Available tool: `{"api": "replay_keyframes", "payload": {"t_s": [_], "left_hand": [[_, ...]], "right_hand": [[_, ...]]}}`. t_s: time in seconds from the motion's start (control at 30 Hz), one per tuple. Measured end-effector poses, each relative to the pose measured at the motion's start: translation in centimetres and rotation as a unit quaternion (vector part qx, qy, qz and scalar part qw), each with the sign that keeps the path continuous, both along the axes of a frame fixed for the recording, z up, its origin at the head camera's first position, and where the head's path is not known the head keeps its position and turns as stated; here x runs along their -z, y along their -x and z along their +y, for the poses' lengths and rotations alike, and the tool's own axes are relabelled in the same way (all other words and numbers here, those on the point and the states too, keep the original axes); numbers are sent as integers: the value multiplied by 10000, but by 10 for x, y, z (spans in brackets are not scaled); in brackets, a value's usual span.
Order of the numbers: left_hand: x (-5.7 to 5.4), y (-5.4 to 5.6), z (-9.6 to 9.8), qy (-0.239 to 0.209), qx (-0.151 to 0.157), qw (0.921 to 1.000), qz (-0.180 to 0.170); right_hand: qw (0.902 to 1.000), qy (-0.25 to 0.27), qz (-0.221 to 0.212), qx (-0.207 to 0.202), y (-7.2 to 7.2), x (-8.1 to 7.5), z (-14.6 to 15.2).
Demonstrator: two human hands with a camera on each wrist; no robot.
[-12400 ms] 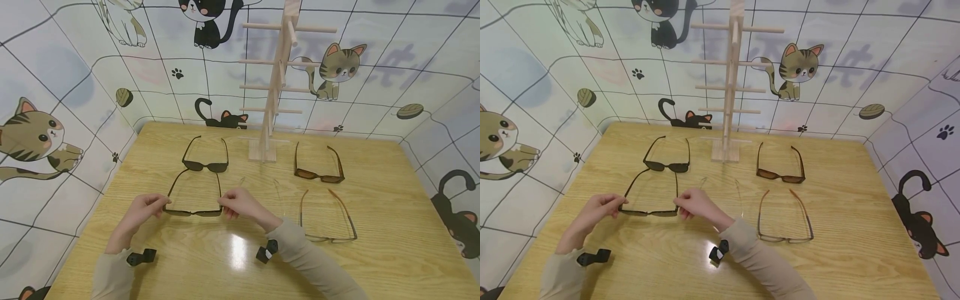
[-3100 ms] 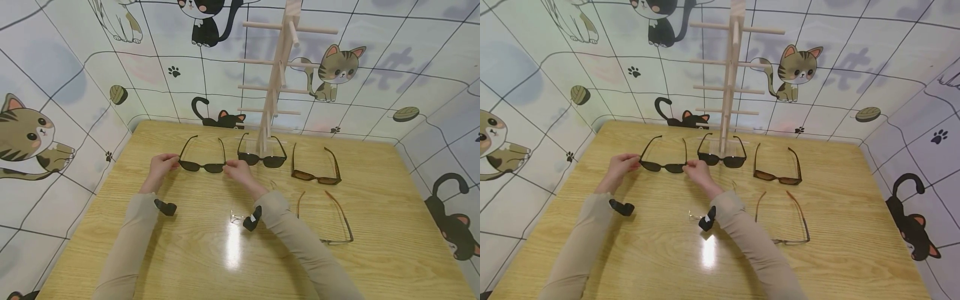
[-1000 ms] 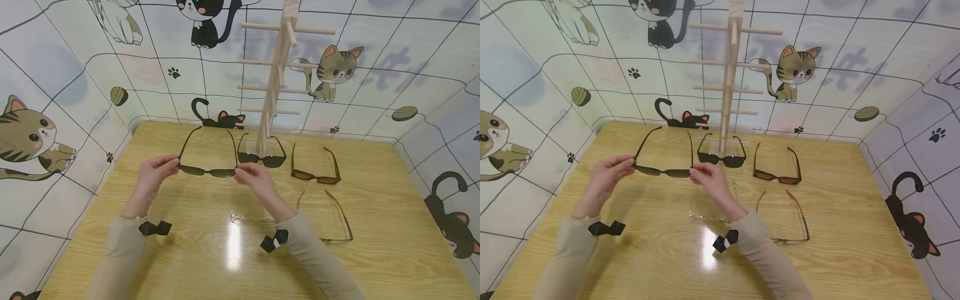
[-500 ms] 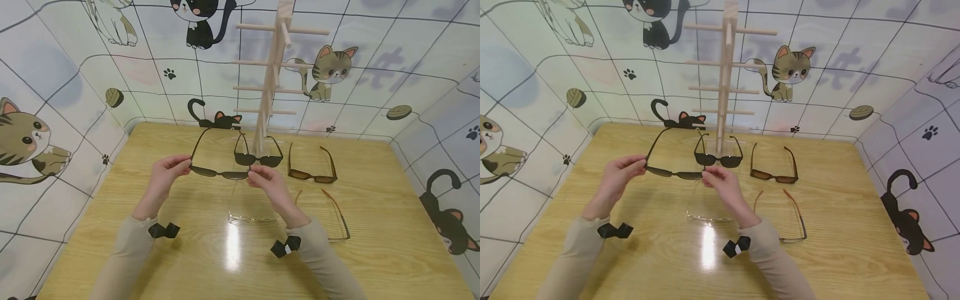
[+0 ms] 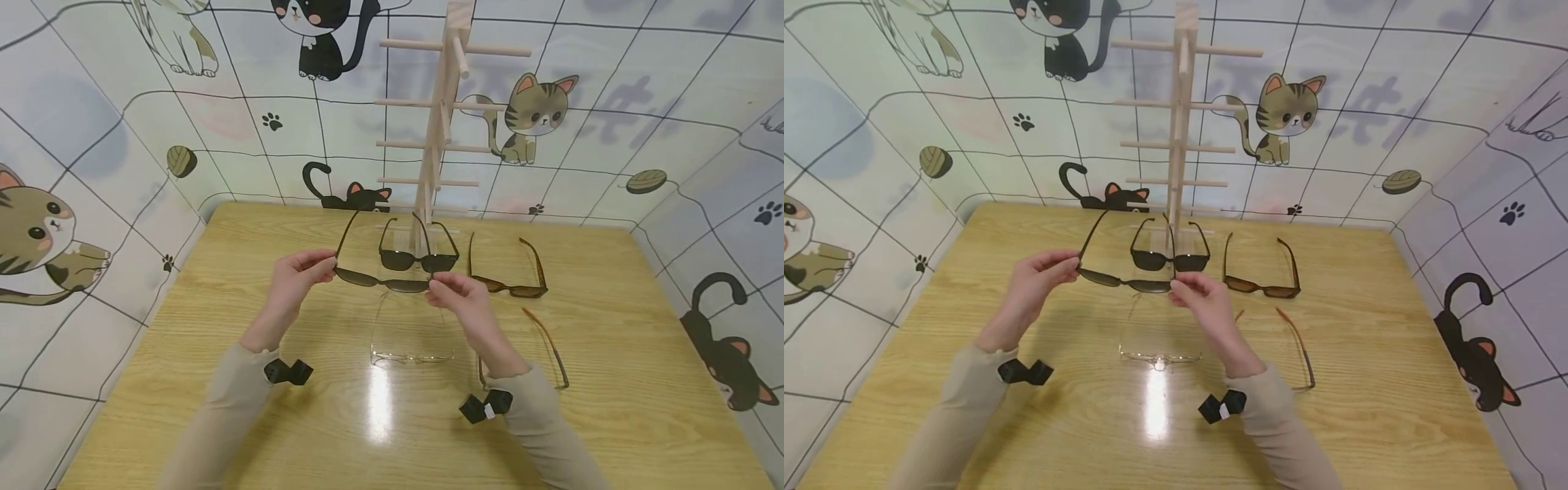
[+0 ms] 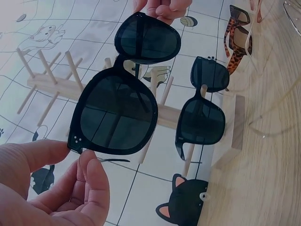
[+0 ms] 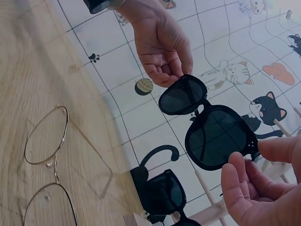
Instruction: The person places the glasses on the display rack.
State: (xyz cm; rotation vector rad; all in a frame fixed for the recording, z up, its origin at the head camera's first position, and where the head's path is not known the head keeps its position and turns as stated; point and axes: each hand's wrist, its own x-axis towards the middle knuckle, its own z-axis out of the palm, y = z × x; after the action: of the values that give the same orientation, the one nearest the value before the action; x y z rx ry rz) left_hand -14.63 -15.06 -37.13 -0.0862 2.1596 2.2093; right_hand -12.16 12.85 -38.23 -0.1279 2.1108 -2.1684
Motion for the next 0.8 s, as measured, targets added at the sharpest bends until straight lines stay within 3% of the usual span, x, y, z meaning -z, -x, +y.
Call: {"api": "replay_keyframes", "payload": {"t_s": [0.43,0.8], "left_hand": [[-4,10,28,-189,13,9998,-6],[-8,23,49,-307,1,9995,-109]], "right_hand": [[9996,125,-34,244,0,-3,23],[9995,0,-10,319,10,-9,44]]}}
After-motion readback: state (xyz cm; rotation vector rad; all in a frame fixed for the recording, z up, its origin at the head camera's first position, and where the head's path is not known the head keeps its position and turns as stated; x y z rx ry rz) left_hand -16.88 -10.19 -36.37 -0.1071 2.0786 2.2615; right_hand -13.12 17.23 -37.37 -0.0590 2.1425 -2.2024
